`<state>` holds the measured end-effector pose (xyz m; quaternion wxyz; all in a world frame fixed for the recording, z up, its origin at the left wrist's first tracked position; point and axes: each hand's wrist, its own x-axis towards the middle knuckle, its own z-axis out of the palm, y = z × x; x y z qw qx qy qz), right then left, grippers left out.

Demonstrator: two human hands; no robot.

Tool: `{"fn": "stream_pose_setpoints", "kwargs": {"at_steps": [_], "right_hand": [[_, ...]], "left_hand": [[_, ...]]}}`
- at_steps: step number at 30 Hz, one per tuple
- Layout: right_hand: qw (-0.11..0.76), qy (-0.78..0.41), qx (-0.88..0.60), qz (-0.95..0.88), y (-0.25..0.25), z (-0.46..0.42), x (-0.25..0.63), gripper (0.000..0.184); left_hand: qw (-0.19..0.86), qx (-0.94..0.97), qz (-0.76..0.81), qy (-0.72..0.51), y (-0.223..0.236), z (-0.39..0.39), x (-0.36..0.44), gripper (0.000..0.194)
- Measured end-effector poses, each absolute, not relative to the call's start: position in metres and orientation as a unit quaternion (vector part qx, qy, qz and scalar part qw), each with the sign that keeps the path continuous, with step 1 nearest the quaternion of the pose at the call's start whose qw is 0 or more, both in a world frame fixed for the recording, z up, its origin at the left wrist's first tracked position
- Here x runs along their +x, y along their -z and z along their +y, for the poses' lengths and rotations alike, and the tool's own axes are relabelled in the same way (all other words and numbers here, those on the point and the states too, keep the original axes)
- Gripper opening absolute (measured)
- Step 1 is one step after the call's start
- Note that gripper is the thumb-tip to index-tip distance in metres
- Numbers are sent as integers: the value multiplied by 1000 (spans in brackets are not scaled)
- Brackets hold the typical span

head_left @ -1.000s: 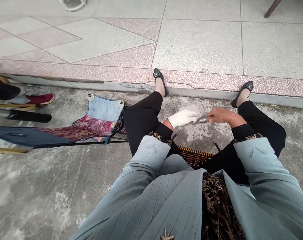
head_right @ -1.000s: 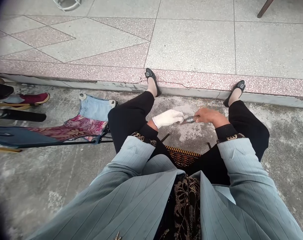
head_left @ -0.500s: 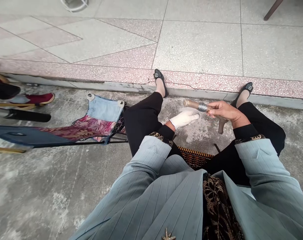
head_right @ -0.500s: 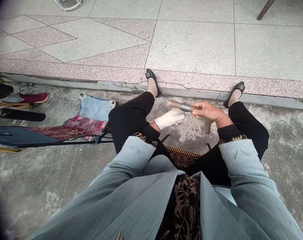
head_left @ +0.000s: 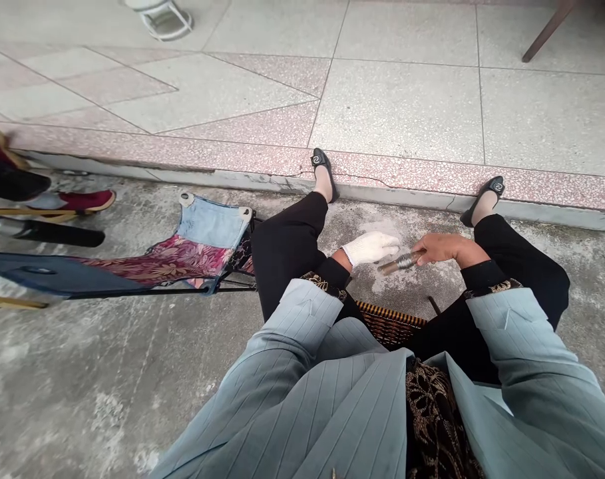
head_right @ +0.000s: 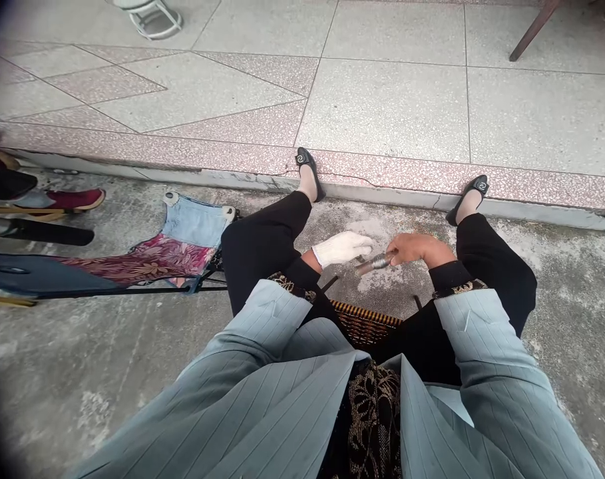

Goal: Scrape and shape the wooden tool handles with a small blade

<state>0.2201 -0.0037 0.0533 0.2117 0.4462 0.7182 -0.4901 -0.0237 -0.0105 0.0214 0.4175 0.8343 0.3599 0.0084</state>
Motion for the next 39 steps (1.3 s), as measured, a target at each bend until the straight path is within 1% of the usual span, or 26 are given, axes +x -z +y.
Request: {"fn": "stream_pose_setpoints", "kwargs": {"at_steps": [2,5,6,8,10,13,15,17,20,23,26,30,33,35,37,39], "right_hand": [[150,597,381,690,-57,-4,225,31],[-1,676,351,648,-67,-3,230,48],[-48,686,357,632,-71,-3,231,50],[-125,698,382,592,-74,-3,230,49],[-188,696,417,554,-71,-3,228,45],[-250,674,476,507,-60,0,227,44],[-263,645,523,491,-52,3,227,41],[-240,591,582,504,-48,5,227,34],[-133,466,652,583,-49,7,227,28],[-11,332,659,675,-52,7,224,30],[75,268,643,713,-53,6,219,34],[171,277,611,722,-50,3,214,32],[207,333,543,743,-47,1,214,26],[203,400,484,751,-46,0,216,23],[182,468,435,748,-47,-1,218,23],[151,534,391,734,-53,-2,222,27]], "left_hand": [[450,817,358,-38,-20,-8,-26,33],[514,762,384,-85,-14,-7,-25,31],[528,740,405,-93,-11,-7,-24,31],[529,720,439,-93,-7,-10,-22,35],[522,736,421,-86,-5,-12,-20,35],[528,753,386,-74,-6,-15,-18,31],[527,759,380,-55,-9,-16,-17,31],[502,779,373,-32,-13,-18,-15,33],[423,825,375,1,-17,-19,-14,36],[349,851,392,22,-18,-20,-12,35],[290,864,410,36,-18,-21,-11,34],[217,887,404,57,-23,-20,-12,37],[181,903,385,53,-27,-18,-13,37],[187,906,380,22,-28,-16,-15,36],[210,899,383,-9,-26,-13,-18,34],[270,878,392,-38,-22,-9,-20,31]]}}
